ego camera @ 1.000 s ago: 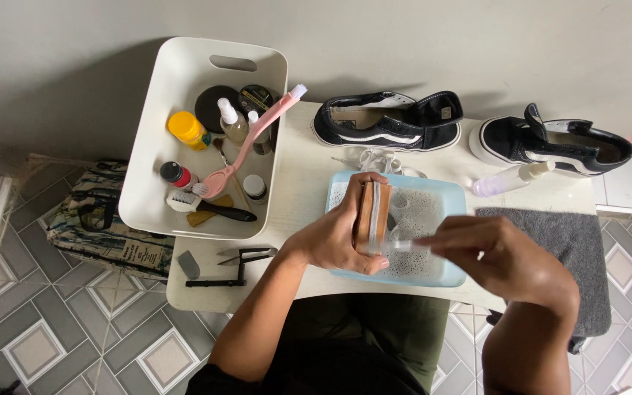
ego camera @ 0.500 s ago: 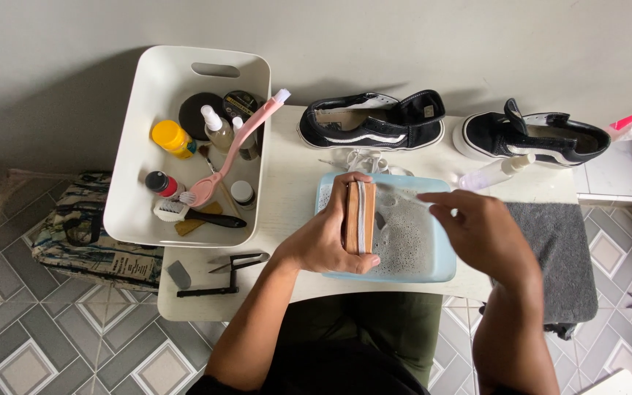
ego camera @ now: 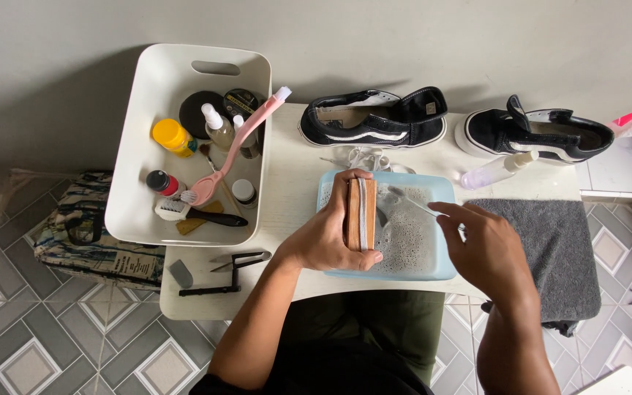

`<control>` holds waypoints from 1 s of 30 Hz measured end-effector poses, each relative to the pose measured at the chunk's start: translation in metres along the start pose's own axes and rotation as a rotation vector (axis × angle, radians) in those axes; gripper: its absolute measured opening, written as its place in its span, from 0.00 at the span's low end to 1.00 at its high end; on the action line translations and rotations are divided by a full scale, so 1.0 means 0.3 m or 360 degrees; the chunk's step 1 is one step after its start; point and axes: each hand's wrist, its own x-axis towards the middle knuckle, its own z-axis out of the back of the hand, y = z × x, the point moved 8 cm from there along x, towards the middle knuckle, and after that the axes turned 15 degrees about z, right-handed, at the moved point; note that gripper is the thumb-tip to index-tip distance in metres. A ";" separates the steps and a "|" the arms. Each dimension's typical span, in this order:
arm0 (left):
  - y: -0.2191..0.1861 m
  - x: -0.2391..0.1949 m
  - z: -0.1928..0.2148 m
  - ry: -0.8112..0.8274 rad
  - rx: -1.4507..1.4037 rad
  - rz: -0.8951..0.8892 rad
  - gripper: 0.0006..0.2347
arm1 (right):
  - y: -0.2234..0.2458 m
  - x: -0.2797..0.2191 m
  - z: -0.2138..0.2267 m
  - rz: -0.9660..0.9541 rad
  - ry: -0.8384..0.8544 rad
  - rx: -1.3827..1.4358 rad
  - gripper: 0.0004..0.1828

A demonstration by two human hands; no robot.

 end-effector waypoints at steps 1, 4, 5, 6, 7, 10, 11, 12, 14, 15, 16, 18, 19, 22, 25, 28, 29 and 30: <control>-0.006 -0.006 -0.004 0.0002 -0.0004 0.0003 0.44 | -0.006 -0.012 0.014 -0.0004 0.0004 0.0000 0.14; -0.013 -0.017 -0.020 0.0099 -0.0105 0.0043 0.40 | -0.106 -0.080 0.005 -0.0523 0.0428 -0.0308 0.19; -0.016 -0.017 -0.019 0.0082 -0.0063 0.0017 0.40 | -0.098 -0.077 0.015 -0.0417 0.0334 -0.0267 0.18; -0.018 -0.018 -0.018 0.0065 -0.0019 -0.0007 0.40 | -0.090 -0.076 0.026 -0.0312 0.0240 -0.0224 0.17; -0.025 -0.020 -0.017 0.0062 -0.0018 -0.0007 0.40 | -0.088 -0.083 0.028 -0.0309 0.0240 -0.0224 0.17; -0.027 -0.029 -0.019 0.0170 -0.0115 0.0051 0.39 | 0.008 -0.076 0.079 0.0131 -0.0180 0.0240 0.09; -0.025 -0.030 -0.010 0.0159 -0.0134 0.0047 0.39 | 0.029 -0.076 0.096 0.0174 -0.0262 0.0369 0.05; -0.023 -0.028 -0.009 0.0168 -0.0150 0.0050 0.39 | 0.044 -0.088 0.112 0.0197 -0.0353 0.0501 0.02; -0.014 -0.023 -0.027 0.0287 -0.0310 0.0081 0.38 | 0.078 -0.057 0.130 0.0308 -0.0260 0.0493 0.07; -0.010 -0.022 -0.036 0.0374 -0.0484 0.0106 0.37 | 0.110 -0.043 0.132 0.0443 -0.0147 0.0473 0.13; -0.010 -0.017 -0.045 0.0392 -0.0471 0.0106 0.37 | 0.111 -0.022 0.144 0.0433 -0.0166 0.0474 0.13; -0.023 -0.015 -0.038 0.0283 -0.0339 -0.0011 0.36 | 0.202 0.009 0.137 0.0884 0.0051 0.0630 0.09; -0.025 -0.010 -0.043 0.0292 -0.0330 -0.0011 0.36 | 0.196 0.021 0.129 0.0880 0.0039 0.0631 0.09; -0.017 -0.005 -0.035 0.0189 -0.0256 0.0041 0.37 | 0.145 0.063 0.116 0.0593 -0.0017 0.0304 0.12; -0.017 -0.012 -0.040 0.0244 -0.0344 0.0051 0.37 | 0.164 0.069 0.123 0.0649 0.0107 0.0378 0.12; -0.023 -0.016 -0.044 0.0308 -0.0349 0.0001 0.37 | 0.185 0.069 0.109 0.0756 0.0334 0.0466 0.14; -0.024 -0.011 -0.043 0.0336 -0.0398 0.0007 0.37 | 0.171 0.085 0.131 0.0684 0.0175 0.0363 0.13; -0.023 -0.005 -0.047 0.0373 -0.0449 0.0018 0.37 | 0.154 0.091 0.155 0.0600 0.0016 0.0259 0.12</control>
